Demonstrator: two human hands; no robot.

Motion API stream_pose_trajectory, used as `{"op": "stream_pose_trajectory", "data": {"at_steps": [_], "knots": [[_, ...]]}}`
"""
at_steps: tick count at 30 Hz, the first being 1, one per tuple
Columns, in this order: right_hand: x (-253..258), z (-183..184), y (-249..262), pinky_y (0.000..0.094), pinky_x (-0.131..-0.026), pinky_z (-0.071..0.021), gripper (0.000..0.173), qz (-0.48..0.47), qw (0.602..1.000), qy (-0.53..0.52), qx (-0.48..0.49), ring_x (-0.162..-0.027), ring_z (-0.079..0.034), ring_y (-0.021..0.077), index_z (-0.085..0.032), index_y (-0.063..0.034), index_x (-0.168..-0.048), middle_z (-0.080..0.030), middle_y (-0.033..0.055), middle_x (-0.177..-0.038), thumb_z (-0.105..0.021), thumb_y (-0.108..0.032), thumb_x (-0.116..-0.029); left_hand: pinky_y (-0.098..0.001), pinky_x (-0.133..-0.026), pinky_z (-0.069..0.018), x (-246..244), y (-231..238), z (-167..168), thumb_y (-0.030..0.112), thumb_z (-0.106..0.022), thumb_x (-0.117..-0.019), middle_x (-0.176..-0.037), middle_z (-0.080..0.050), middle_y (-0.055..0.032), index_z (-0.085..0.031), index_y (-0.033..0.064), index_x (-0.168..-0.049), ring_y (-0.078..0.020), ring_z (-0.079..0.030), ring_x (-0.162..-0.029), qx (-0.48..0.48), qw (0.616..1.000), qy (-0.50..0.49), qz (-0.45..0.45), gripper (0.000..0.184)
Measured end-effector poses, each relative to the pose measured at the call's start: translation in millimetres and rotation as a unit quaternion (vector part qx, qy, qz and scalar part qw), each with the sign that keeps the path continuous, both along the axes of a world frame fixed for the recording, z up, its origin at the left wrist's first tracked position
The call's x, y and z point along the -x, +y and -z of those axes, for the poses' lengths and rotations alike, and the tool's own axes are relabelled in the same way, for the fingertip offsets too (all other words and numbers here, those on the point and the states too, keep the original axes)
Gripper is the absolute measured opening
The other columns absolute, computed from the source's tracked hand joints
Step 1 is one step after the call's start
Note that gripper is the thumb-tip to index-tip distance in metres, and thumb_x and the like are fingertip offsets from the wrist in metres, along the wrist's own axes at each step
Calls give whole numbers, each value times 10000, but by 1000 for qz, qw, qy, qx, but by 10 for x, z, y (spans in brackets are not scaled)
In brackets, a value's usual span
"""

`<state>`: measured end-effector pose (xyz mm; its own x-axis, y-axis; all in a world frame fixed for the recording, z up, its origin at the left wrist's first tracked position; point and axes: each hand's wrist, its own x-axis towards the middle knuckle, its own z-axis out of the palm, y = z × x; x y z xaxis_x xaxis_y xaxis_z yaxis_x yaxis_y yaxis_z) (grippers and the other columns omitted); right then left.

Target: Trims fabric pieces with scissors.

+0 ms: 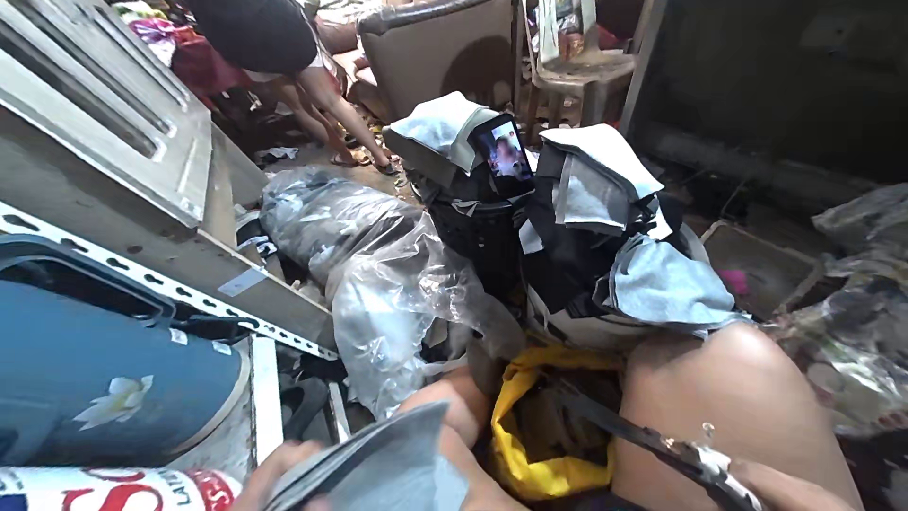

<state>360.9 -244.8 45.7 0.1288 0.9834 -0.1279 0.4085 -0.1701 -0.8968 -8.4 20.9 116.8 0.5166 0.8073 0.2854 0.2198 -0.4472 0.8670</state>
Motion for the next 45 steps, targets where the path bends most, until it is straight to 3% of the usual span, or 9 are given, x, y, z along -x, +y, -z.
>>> {"op": "stream_pose_trajectory", "data": {"at_steps": [1,2,4,6,8,14,28,38,45], "knots": [[-19,-40,-7,509,-742,-530,860,-15,1000,-5,7,-820,-634,314,-602,137,-1111,-642,257,-948,-696,-665,-814,-116,-878,-509,-200,21,60,471,-671,-951,-1031,-668,297,-686,351,-1096,158,-597,-973,32,999,-33,10,190],[-40,-87,-13,531,-759,-529,889,-31,999,-14,16,-841,-638,342,-598,136,-1135,-640,270,-969,-689,-685,-808,-110,-836,-521,-414,-6,109,401,-729,-916,-971,-682,282,-704,330,-1028,141,-614,-919,83,994,-65,4,135],[-109,-215,-1,598,-795,-521,870,-63,996,-42,40,-892,-644,415,-588,128,-1145,-631,299,-1005,-701,-667,-809,-173,-785,-577,-813,-94,180,54,-700,-876,-867,-712,138,-674,140,-967,38,-671,-832,206,967,-146,-41,128],[-194,-309,-9,640,-829,-505,814,-83,992,-62,70,-930,-638,455,-590,124,-1165,-623,308,-1027,-751,-589,-807,-248,-794,-613,-1057,-130,195,-54,-568,-902,-888,-734,19,-646,41,-1040,-47,-708,-837,308,927,-204,-72,185],[-252,-378,-39,643,-847,-498,763,-89,988,-72,101,-952,-634,462,-592,122,-1176,-623,310,-1037,-785,-520,-810,-302,-784,-637,-1178,-147,124,2,-483,-991,-943,-740,-40,-589,17,-1173,-99,-732,-857,376,897,-217,-80,211],[-265,-433,-15,606,-838,-499,675,-99,984,-54,139,-935,-629,432,-588,116,-1187,-618,293,-1036,-819,-402,-821,-373,-758,-652,-1254,-200,-11,109,-345,-1075,-902,-759,-92,-604,46,-1097,-172,-759,-833,463,844,-267,-44,268],[-226,-349,120,525,-734,-513,776,-98,993,-25,63,-832,-633,343,-622,101,-1118,-638,245,-944,-747,-596,-802,-300,-805,-633,-1229,-267,67,15,-449,-1028,-890,-770,-29,-662,56,-1059,-98,-748,-823,423,891,-154,56,219],[-134,-274,7,445,-535,-430,387,-37,997,-61,15,-565,-537,255,-612,70,-796,-553,155,-644,-757,-274,-898,-309,-795,-643,-1291,-314,24,4,-398,-1049,-936,-766,-48,-580,16,-1196,-120,-754,-841,428,889,-164,6,234],[-114,-304,38,573,-724,-520,661,-58,996,-60,27,-822,-650,366,-652,74,-1057,-657,235,-931,-738,-543,-836,-294,-858,-623,-1328,-369,77,-30,-410,-1031,-972,-761,-25,-572,6,-1227,-93,-741,-892,423,891,-157,40,257]]}}
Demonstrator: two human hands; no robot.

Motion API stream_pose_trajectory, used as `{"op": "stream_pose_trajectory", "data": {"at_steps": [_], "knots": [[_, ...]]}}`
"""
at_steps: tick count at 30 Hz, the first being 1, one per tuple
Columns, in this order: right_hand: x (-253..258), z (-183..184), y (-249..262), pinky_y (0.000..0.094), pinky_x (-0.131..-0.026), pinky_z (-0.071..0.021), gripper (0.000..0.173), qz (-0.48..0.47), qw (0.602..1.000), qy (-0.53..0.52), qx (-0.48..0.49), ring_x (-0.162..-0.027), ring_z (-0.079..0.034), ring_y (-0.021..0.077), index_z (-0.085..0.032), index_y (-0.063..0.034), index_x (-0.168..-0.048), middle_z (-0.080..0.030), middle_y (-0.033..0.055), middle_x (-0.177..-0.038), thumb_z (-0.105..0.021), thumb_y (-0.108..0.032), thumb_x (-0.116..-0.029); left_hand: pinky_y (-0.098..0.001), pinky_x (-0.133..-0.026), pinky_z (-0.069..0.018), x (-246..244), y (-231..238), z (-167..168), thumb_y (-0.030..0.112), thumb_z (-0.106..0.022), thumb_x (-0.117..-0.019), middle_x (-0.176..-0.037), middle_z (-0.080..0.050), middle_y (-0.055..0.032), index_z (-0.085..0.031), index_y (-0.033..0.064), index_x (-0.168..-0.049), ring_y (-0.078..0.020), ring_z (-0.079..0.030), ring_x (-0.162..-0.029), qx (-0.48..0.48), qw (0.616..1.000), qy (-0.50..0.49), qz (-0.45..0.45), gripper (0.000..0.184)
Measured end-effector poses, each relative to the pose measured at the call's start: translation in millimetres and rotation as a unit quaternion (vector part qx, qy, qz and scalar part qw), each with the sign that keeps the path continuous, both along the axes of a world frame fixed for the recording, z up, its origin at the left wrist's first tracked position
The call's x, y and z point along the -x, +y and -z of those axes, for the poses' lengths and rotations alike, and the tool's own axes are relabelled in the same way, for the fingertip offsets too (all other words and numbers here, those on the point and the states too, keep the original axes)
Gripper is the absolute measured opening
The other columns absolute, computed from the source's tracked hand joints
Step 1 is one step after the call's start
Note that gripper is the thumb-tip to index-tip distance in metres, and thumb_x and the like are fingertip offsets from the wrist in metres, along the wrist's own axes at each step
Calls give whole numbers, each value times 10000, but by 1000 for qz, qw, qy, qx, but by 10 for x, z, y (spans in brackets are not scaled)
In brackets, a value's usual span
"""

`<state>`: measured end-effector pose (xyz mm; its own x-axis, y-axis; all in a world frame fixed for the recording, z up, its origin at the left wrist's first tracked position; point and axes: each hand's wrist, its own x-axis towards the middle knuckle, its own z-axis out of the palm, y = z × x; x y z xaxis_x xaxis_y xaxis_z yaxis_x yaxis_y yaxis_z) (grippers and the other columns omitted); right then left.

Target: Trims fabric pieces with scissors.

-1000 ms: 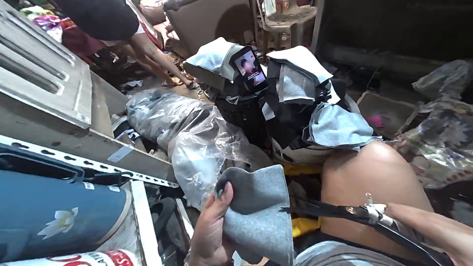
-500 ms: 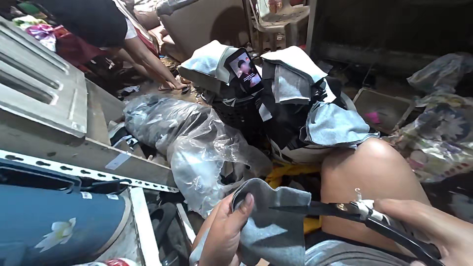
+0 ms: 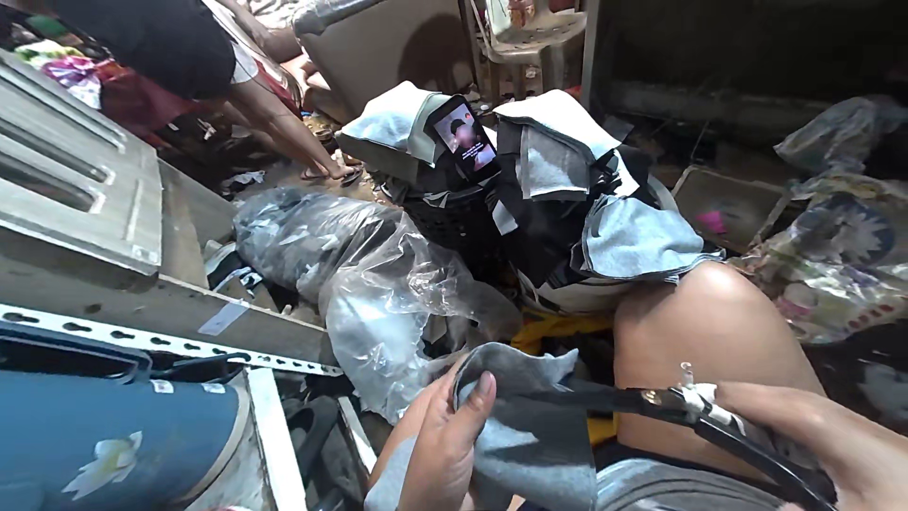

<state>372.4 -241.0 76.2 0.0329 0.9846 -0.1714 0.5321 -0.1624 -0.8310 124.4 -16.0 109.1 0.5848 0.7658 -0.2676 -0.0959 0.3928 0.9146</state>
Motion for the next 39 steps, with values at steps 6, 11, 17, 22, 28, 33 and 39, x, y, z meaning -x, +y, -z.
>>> {"op": "stream_pose_trajectory", "data": {"at_steps": [6,11,17,22,28,33,39], "knots": [[21,21,28,549,-687,-511,710,6,1000,10,-3,-767,-637,351,-649,81,-1033,-647,223,-865,-717,-597,-834,-280,-875,-612,-6,-19,50,-42,-437,-1009,-976,-760,8,-599,35,-1183,-70,-733,-905,-16,999,-27,32,250],[15,47,-9,488,-594,-459,535,21,1000,10,1,-648,-576,290,-635,67,-888,-591,174,-731,-744,-456,-882,-267,-876,-605,9,-6,94,-45,-467,-998,-970,-758,24,-629,56,-1138,-52,-725,-902,-39,998,-27,42,237],[36,110,-60,468,-535,-437,430,31,998,-8,-46,-576,-551,277,-606,61,-797,-565,168,-658,-747,-331,-906,-259,-875,-598,2,5,101,-32,-480,-998,-972,-748,46,-646,87,-1109,-35,-712,-910,-70,996,-30,51,233],[74,27,17,593,-731,-519,661,15,1000,-6,-16,-837,-655,391,-647,79,-1063,-656,247,-934,-727,-537,-840,-201,-881,-576,-55,-81,96,-117,-467,-932,-968,-729,105,-556,48,-1179,21,-691,-913,-59,998,-18,25,310],[51,39,56,603,-766,-516,724,11,1000,-4,-21,-884,-652,408,-635,84,-1131,-653,262,-989,-721,-570,-834,-226,-843,-609,-75,-134,10,-86,-458,-987,-929,-751,67,-566,40,-1167,-13,-722,-867,-55,998,6,-9,245],[32,1,42,606,-767,-514,708,6,1000,6,-13,-877,-652,410,-637,92,-1115,-652,268,-986,-742,-544,-823,-157,-823,-547,-38,-53,116,-46,-508,-953,-919,-704,182,-667,149,-1046,84,-641,-863,-170,983,10,73,268],[82,96,50,569,-677,-519,671,23,998,-21,-45,-774,-649,372,-650,73,-1035,-654,231,-879,-699,-573,-864,-172,-909,-537,-58,-97,137,-129,-491,-881,-1005,-708,140,-657,26,-1081,78,-638,-957,-189,975,13,113,303]]}}
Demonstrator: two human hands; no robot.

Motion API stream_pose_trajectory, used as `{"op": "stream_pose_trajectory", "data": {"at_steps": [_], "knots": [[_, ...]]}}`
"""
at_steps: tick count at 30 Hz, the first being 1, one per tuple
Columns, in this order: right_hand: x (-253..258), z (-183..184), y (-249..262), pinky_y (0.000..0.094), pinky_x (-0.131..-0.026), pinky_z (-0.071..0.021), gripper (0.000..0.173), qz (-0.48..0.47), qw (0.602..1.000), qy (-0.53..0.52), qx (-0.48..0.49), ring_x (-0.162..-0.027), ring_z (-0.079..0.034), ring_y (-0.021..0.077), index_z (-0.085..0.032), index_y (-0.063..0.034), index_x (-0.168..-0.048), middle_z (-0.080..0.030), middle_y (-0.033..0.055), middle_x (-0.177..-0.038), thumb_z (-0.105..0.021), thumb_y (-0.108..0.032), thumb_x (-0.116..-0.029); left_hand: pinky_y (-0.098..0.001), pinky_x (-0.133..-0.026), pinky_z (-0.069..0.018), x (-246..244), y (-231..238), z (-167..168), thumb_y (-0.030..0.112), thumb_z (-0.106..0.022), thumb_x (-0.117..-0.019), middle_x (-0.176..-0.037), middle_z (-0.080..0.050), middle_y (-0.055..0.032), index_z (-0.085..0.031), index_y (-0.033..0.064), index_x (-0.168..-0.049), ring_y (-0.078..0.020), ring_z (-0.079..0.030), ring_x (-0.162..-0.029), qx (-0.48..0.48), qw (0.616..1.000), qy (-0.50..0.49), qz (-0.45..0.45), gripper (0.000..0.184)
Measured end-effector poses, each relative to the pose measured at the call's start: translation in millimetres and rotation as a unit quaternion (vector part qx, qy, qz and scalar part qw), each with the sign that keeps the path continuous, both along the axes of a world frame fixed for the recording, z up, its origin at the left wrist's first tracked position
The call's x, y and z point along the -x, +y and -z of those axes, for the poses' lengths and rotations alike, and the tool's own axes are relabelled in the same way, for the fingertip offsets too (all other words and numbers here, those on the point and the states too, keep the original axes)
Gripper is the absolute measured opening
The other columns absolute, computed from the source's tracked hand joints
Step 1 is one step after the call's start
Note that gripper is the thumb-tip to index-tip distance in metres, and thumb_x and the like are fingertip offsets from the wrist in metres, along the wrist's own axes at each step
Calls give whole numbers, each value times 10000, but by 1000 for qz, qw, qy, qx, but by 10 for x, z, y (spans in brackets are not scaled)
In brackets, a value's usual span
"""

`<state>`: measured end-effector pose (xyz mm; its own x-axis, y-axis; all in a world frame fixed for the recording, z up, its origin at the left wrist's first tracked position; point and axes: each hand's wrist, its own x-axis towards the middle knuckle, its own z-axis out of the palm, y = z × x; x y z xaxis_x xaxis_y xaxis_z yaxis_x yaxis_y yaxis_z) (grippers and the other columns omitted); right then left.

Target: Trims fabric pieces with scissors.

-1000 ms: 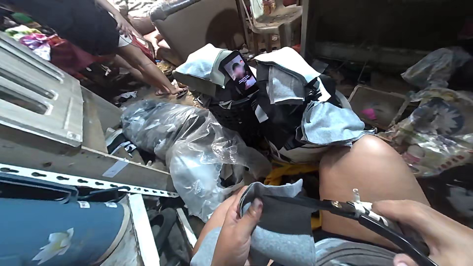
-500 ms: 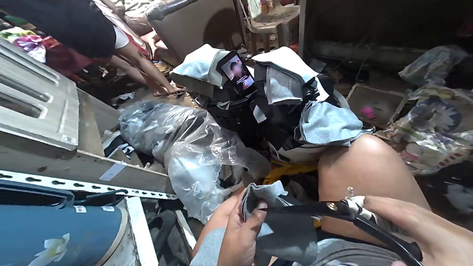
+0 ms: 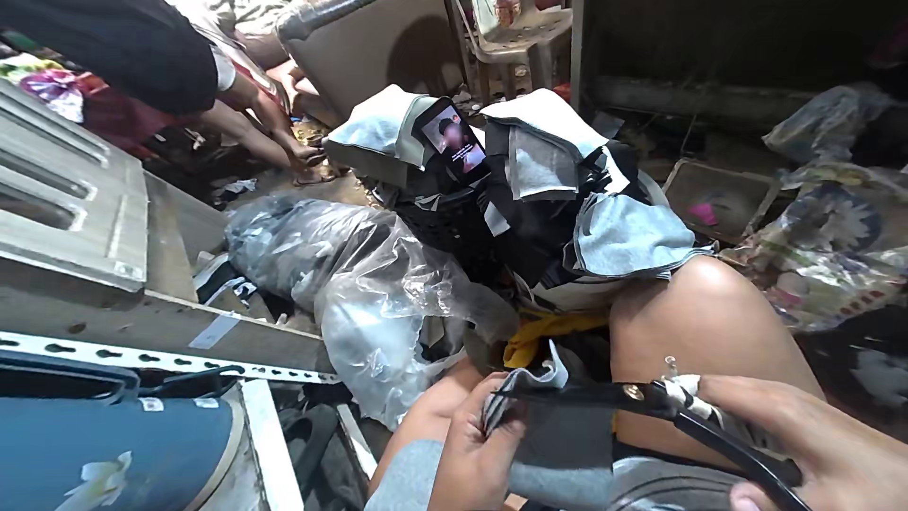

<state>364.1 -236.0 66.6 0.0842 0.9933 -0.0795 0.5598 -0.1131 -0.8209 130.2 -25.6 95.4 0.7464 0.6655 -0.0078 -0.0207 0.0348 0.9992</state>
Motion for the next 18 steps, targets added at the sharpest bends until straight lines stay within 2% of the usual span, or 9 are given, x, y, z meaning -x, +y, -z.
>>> {"op": "stream_pose_trajectory", "data": {"at_steps": [2,6,9,11,12,14,16,18], "knots": [[25,7,-4,547,-633,-506,566,8,1000,-4,2,-713,-633,353,-649,72,-964,-637,214,-815,-717,-485,-888,-163,-918,-528,-8,-12,-4,-111,-462,-908,-1005,-702,132,-637,0,-1092,84,-633,-960,-2,1000,8,-14,277],[81,67,-44,485,-538,-450,414,30,999,6,-25,-590,-575,306,-606,68,-798,-585,191,-685,-759,-308,-881,-185,-952,-536,-29,-49,-40,-9,-361,-1044,-1002,-712,100,-592,-43,-1160,72,-652,-968,27,998,22,-60,261],[54,97,-52,472,-538,-452,489,19,999,5,-32,-596,-571,294,-603,54,-799,-574,177,-683,-718,-407,-916,-175,-939,-533,-57,-82,-72,-23,-349,-1032,-974,-709,111,-595,-45,-1134,78,-651,-948,42,996,29,-77,267],[37,61,-29,508,-588,-490,576,8,1000,-3,-27,-664,-609,321,-634,59,-896,-612,196,-762,-695,-514,-902,-159,-929,-527,-61,-95,-75,-57,-358,-1002,-964,-704,129,-607,-23,-1096,98,-638,-943,37,996,30,-69,268],[36,29,-12,545,-647,-518,613,3,1000,-1,-19,-738,-644,351,-652,66,-974,-644,219,-841,-704,-536,-873,-149,-918,-524,-60,-105,-74,-71,-371,-985,-958,-703,134,-617,-19,-1081,106,-632,-935,29,997,34,-60,269],[48,10,18,577,-720,-529,690,-4,1000,1,-16,-827,-661,378,-655,68,-1066,-663,235,-936,-704,-582,-842,-148,-932,-517,-52,-121,-73,-88,-401,-957,-986,-700,103,-608,-68,-1108,100,-628,-956,15,998,45,-33,257],[66,35,34,555,-687,-526,701,0,1000,-4,-29,-791,-657,361,-658,64,-1038,-663,221,-900,-687,-609,-847,-163,-962,-512,-56,-134,-63,-87,-423,-947,-1023,-708,84,-604,-86,-1127,89,-631,-994,16,999,38,-16,256],[75,66,31,517,-613,-504,642,9,999,-2,-33,-703,-630,335,-649,67,-934,-639,206,-807,-692,-570,-869,-172,-969,-518,-57,-133,-52,-67,-430,-969,-1029,-719,102,-628,-55,-1118,85,-638,-1006,21,999,31,-12,247]]}}
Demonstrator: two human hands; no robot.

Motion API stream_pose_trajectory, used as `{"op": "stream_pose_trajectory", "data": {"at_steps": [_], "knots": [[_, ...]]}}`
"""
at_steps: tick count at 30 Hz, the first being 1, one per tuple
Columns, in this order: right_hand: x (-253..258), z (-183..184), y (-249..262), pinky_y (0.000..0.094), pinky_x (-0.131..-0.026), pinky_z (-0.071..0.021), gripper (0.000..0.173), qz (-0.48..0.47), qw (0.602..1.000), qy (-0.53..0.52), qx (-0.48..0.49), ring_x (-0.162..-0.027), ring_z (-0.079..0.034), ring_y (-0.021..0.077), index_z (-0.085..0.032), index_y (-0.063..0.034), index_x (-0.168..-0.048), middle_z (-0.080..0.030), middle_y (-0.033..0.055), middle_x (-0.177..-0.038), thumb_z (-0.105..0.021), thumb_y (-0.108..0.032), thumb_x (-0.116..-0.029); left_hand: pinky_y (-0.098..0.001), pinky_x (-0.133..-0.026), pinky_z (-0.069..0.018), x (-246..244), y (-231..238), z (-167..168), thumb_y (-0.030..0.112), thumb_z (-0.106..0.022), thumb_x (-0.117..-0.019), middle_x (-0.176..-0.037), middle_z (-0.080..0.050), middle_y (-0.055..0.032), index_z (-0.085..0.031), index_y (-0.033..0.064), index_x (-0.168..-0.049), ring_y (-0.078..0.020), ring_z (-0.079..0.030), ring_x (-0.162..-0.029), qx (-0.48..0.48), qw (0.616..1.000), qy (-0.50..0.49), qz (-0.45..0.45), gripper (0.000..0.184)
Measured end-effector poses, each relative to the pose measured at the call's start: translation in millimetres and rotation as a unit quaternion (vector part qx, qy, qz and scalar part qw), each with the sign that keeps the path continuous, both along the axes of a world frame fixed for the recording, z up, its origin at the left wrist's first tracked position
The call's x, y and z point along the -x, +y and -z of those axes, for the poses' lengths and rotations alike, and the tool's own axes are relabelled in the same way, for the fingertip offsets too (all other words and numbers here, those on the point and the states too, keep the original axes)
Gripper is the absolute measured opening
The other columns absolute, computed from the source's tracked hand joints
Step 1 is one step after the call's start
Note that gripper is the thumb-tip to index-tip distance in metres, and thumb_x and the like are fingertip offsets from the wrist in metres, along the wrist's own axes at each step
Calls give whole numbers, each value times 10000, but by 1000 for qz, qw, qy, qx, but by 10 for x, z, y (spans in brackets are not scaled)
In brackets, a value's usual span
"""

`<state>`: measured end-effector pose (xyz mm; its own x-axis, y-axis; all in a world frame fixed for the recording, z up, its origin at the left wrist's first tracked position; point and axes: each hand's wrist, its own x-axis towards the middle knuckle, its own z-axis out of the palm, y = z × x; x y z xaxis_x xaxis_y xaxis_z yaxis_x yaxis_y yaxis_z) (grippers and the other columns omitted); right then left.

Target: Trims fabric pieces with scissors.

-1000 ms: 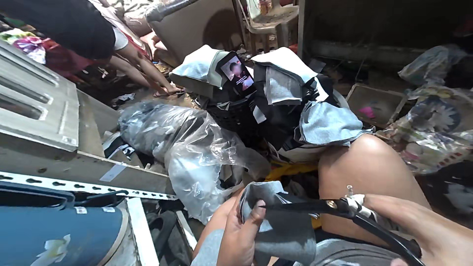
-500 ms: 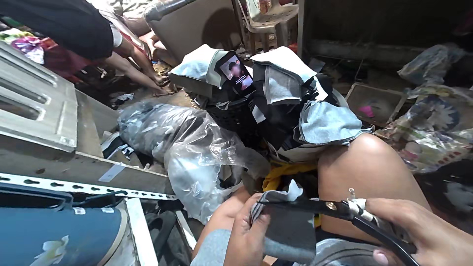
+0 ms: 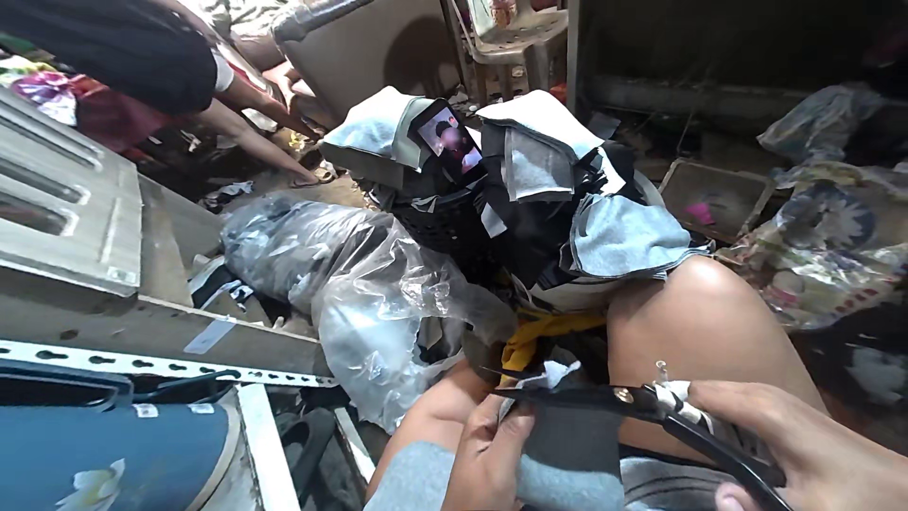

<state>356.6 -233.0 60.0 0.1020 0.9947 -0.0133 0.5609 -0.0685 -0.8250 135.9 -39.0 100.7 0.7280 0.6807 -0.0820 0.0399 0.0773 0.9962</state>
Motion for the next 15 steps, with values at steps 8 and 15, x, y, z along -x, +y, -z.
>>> {"op": "stream_pose_trajectory", "data": {"at_steps": [8,15], "knots": [[-46,117,-87,400,-517,-423,472,9,999,40,-5,-561,-538,222,-610,50,-769,-562,141,-641,-736,-387,-896,-212,-902,-566,31,102,16,-28,-425,-1006,-990,-735,99,-663,23,-1105,40,-679,-935,33,998,-4,47,262],[-196,246,-278,224,-537,-407,505,87,989,105,-60,-593,-507,45,-620,48,-795,-562,67,-660,-700,-428,-944,-217,-892,-546,-117,390,132,60,-528,-986,-1063,-732,-6,-717,14,-1145,19,-660,-956,-124,966,133,182,252]]}}
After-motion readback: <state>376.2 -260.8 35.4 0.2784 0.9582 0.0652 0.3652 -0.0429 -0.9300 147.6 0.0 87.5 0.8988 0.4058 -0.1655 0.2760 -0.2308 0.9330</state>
